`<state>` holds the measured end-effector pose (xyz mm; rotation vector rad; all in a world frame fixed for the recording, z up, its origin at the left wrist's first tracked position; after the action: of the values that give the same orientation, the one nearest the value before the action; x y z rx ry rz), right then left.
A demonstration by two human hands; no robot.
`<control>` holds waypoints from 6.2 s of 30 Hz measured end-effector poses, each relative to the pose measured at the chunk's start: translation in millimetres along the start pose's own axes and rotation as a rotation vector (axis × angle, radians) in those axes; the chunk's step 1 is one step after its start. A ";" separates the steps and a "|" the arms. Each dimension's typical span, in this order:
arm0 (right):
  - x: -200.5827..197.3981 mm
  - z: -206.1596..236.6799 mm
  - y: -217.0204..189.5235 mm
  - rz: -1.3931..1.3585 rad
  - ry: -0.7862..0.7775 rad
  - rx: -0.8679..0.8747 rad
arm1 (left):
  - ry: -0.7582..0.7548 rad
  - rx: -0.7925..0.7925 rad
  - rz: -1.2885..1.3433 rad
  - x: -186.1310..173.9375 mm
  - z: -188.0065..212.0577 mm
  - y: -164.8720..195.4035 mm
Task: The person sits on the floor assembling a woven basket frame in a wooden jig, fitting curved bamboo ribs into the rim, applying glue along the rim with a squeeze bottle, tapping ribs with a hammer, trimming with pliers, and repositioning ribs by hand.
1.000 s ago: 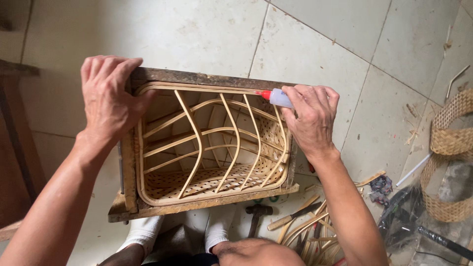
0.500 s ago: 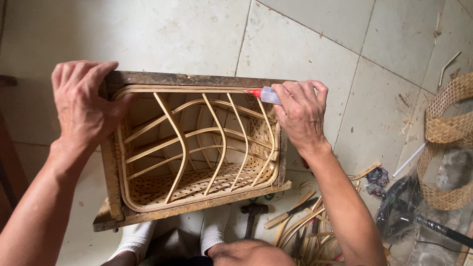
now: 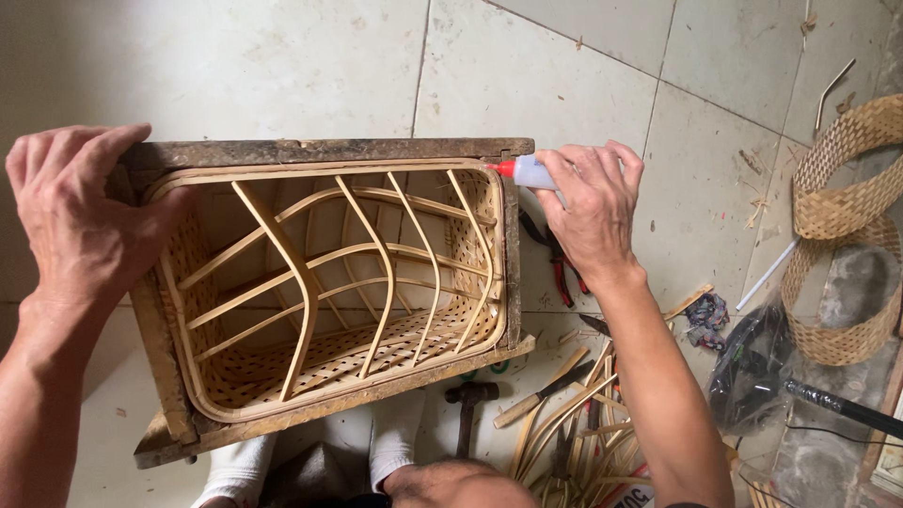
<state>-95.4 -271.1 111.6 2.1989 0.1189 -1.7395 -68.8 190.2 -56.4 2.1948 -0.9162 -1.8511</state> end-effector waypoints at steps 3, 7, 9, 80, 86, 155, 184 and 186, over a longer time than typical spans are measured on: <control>4.5 1.5 -2.9 0.017 0.002 -0.020 | 0.000 -0.004 -0.002 -1.8 -0.4 1.9; 15.4 3.6 0.9 0.043 -0.007 -0.046 | -0.010 -0.018 -0.013 1.1 -1.2 -0.6; 18.5 7.1 7.1 0.051 -0.009 -0.039 | -0.011 -0.012 0.004 3.1 0.4 -3.0; 34.3 291.9 -78.1 -1.278 -0.249 1.148 | -0.254 0.308 -0.049 -31.7 188.2 127.7; -20.2 290.1 -82.4 -0.841 -0.178 0.828 | -0.215 0.401 -0.044 -33.3 176.2 116.3; -52.5 113.6 -175.6 -0.234 -0.207 -0.259 | -0.207 -0.811 1.005 -24.9 169.9 62.5; -42.4 64.4 -252.1 -0.333 -0.189 -0.399 | -0.348 -0.767 1.074 -21.4 170.6 50.3; -42.3 61.6 -254.6 -0.323 -0.206 -0.413 | -0.349 -0.765 1.064 -20.6 171.2 49.7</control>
<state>-231.7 -44.7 87.3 1.7640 0.7474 -1.8867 -247.4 208.5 -56.9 0.6954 -0.9129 -1.5808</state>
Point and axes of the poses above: each hand's wrist, its own z-axis away from the middle knuckle, its own x-axis out of the palm, y = z × x, the point moved 4 cm from there along -z, towards the middle knuckle, and after that the axes turned 8 degrees about z, right-handed, at the moved point
